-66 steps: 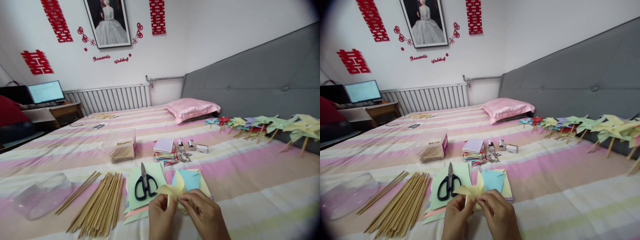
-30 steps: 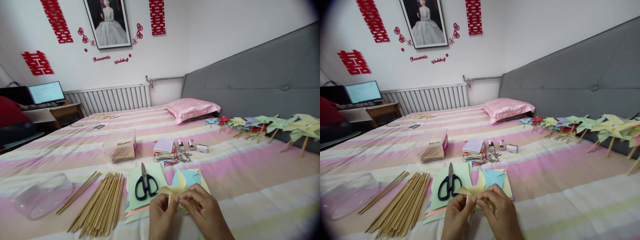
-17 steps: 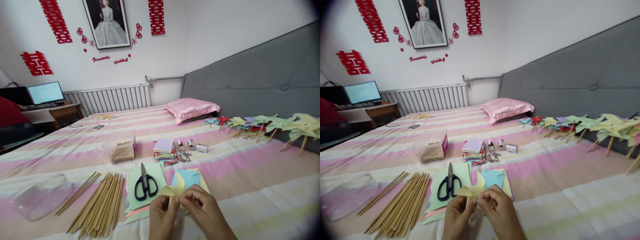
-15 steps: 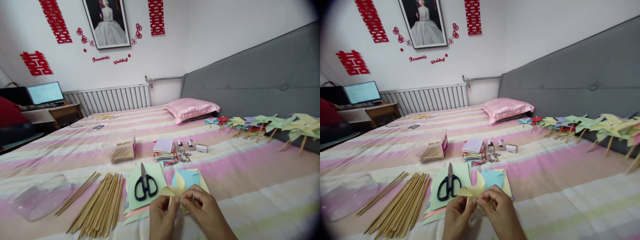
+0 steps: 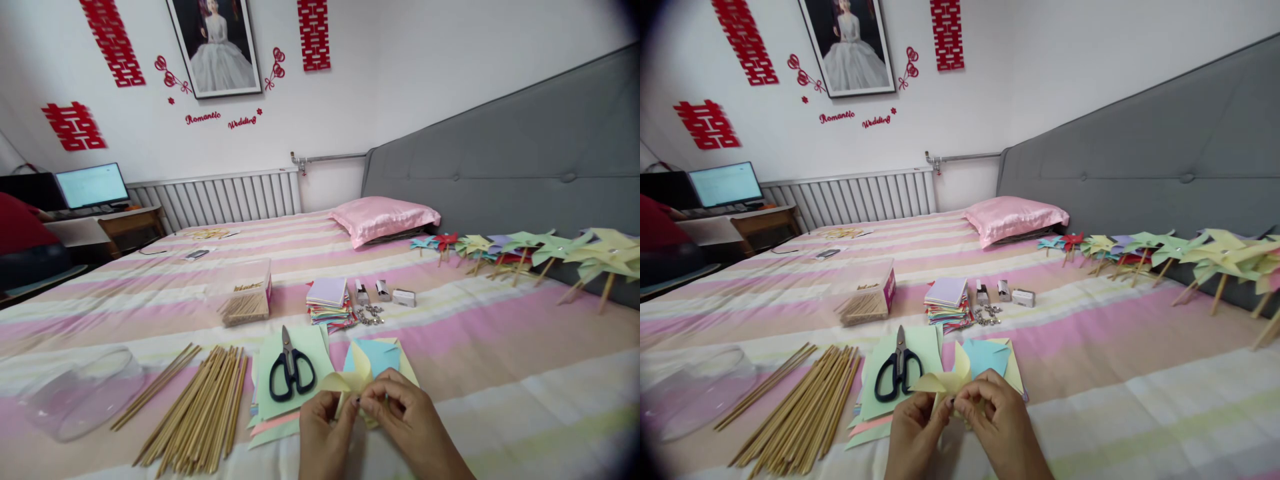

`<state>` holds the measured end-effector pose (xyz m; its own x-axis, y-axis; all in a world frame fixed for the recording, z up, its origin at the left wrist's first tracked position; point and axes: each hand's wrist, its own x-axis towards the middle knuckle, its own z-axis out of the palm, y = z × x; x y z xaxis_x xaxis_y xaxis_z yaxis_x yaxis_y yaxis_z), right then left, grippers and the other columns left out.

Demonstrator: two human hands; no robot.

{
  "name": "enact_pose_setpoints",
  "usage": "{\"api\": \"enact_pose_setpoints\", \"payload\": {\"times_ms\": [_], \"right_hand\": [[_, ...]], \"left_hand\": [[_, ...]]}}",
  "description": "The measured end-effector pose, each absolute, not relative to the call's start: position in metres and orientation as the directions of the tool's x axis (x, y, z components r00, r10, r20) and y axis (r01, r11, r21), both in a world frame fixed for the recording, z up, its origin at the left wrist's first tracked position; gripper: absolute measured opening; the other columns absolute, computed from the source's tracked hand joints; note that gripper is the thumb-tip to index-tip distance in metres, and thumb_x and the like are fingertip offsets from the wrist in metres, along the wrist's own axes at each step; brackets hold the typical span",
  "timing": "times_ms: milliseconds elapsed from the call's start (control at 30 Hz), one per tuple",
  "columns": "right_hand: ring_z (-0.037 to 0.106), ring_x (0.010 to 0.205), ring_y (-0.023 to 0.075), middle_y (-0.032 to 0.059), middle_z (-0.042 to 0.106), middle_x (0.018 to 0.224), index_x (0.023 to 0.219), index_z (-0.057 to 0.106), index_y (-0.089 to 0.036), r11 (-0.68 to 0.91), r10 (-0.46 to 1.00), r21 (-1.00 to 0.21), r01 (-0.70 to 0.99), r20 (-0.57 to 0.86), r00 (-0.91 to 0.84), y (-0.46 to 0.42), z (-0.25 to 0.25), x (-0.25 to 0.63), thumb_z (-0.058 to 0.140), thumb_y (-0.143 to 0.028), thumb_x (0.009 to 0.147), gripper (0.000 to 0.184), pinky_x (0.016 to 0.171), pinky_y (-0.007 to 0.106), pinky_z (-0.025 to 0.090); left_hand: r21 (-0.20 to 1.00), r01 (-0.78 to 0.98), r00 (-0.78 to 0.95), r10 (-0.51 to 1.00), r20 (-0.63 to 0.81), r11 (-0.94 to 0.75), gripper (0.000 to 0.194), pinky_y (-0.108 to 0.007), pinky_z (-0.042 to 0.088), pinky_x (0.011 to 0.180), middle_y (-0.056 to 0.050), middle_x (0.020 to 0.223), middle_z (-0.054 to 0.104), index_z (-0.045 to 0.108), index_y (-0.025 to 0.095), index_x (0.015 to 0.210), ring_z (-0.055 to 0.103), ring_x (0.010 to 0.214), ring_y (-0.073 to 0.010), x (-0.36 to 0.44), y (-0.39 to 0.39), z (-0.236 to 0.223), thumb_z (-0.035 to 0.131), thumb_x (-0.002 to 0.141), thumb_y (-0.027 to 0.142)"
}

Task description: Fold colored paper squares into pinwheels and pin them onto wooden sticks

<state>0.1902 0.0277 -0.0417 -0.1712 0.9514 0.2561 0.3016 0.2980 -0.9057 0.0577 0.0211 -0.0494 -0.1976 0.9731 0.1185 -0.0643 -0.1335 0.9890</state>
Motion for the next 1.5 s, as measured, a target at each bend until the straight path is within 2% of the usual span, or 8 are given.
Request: {"api": "enact_pose_setpoints", "payload": {"times_ms": [200, 333, 467, 700, 1067, 1200, 1333, 1500], "right_hand": [[0.042, 0.048, 0.0115, 0.0004, 0.053, 0.07, 0.07, 0.065, -0.02, 0.301, 0.954, -0.881, 0.366, 0.272, -0.13, 0.028, -0.044, 0.191, 0.057, -0.032, 0.078, 0.017, 0.045, 0.023, 0.034], [0.038, 0.043, 0.0096, 0.0012, 0.059, 0.073, 0.074, 0.065, -0.02, 0.316, 0.948, -0.881, 0.353, 0.304, -0.09, 0.027, -0.045, 0.191, 0.058, -0.031, 0.077, 0.013, 0.044, 0.022, 0.035], [0.043, 0.042, 0.0102, 0.0027, 0.065, 0.075, 0.078, 0.068, -0.02, 0.316, 0.947, -0.868, 0.383, 0.312, -0.073, 0.025, -0.044, 0.19, 0.058, -0.029, 0.076, 0.014, 0.044, 0.022, 0.039], [0.05, 0.042, 0.013, 0.0007, 0.061, 0.054, 0.078, 0.071, -0.019, 0.329, 0.938, -0.811, 0.484, 0.338, -0.07, 0.024, -0.043, 0.19, 0.056, -0.031, 0.077, 0.019, 0.045, 0.022, 0.042], [0.05, 0.052, 0.0131, 0.0017, 0.064, 0.073, 0.075, 0.066, -0.02, 0.334, 0.942, -0.862, 0.382, 0.3, -0.147, 0.024, -0.043, 0.19, 0.053, -0.028, 0.081, 0.016, 0.052, 0.022, 0.041], [0.05, 0.056, 0.0139, 0.0018, 0.056, 0.073, 0.076, 0.067, -0.021, 0.3, 0.95, -0.901, 0.314, 0.251, -0.187, 0.026, -0.044, 0.193, 0.055, -0.032, 0.081, 0.018, 0.052, 0.023, 0.041], [0.053, 0.066, 0.0166, 0.0014, 0.048, 0.073, 0.076, 0.071, -0.022, 0.273, 0.957, -0.922, 0.277, 0.229, -0.179, 0.03, -0.049, 0.194, 0.058, -0.037, 0.078, 0.02, 0.056, 0.024, 0.043], [0.053, 0.066, 0.0164, 0.0005, 0.046, 0.071, 0.075, 0.073, -0.022, 0.237, 0.963, -0.945, 0.224, 0.198, -0.185, 0.034, -0.051, 0.193, 0.061, -0.039, 0.075, 0.021, 0.057, 0.024, 0.044]], "left_hand": [[0.988, -0.018, -0.163, 0.975, 0.151, -0.156, 0.021, -0.023, 0.043, 0.056, -0.007, 0.059, 0.07, 0.07, 0.011, 0.062, 0.06, 0.06, -0.0192, 0.057, 0.022, -0.053, 0.069, 0.067, 0.031], [0.983, 0.007, -0.156, 0.971, 0.181, -0.182, 0.019, -0.023, 0.044, 0.056, -0.006, 0.06, 0.069, 0.069, 0.012, 0.062, 0.061, 0.06, -0.0194, 0.058, 0.021, -0.051, 0.068, 0.068, 0.031], [0.972, 0.087, -0.173, 0.958, 0.228, -0.216, 0.019, -0.023, 0.043, 0.054, -0.003, 0.055, 0.066, 0.071, 0.012, 0.066, 0.06, 0.058, -0.0182, 0.059, 0.018, -0.047, 0.066, 0.069, 0.03], [0.963, 0.183, -0.171, 0.959, 0.228, -0.197, 0.024, -0.023, 0.038, 0.051, -0.004, 0.054, 0.066, 0.068, 0.012, 0.06, 0.055, 0.053, -0.0161, 0.057, 0.018, -0.05, 0.064, 0.07, 0.033], [0.988, 0.062, -0.172, 0.974, 0.147, -0.139, 0.028, -0.023, 0.038, 0.053, -0.003, 0.054, 0.061, 0.064, 0.011, 0.059, 0.052, 0.056, -0.0154, 0.056, 0.023, -0.06, 0.065, 0.069, 0.037], [0.991, 0.028, -0.182, 0.974, 0.133, -0.13, 0.029, -0.02, 0.033, 0.048, 0.001, 0.048, 0.053, 0.062, 0.011, 0.055, 0.044, 0.049, -0.0108, 0.055, 0.022, -0.057, 0.066, 0.069, 0.037], [0.99, 0.001, -0.171, 0.975, 0.139, -0.141, 0.028, -0.02, 0.033, 0.049, 0.001, 0.05, 0.054, 0.064, 0.011, 0.057, 0.043, 0.051, -0.0104, 0.054, 0.022, -0.056, 0.067, 0.069, 0.036], [0.987, 0.003, -0.157, 0.975, 0.158, -0.16, 0.031, -0.021, 0.032, 0.049, 0.001, 0.05, 0.051, 0.063, 0.011, 0.057, 0.042, 0.051, -0.0109, 0.054, 0.023, -0.061, 0.066, 0.069, 0.04]]}}
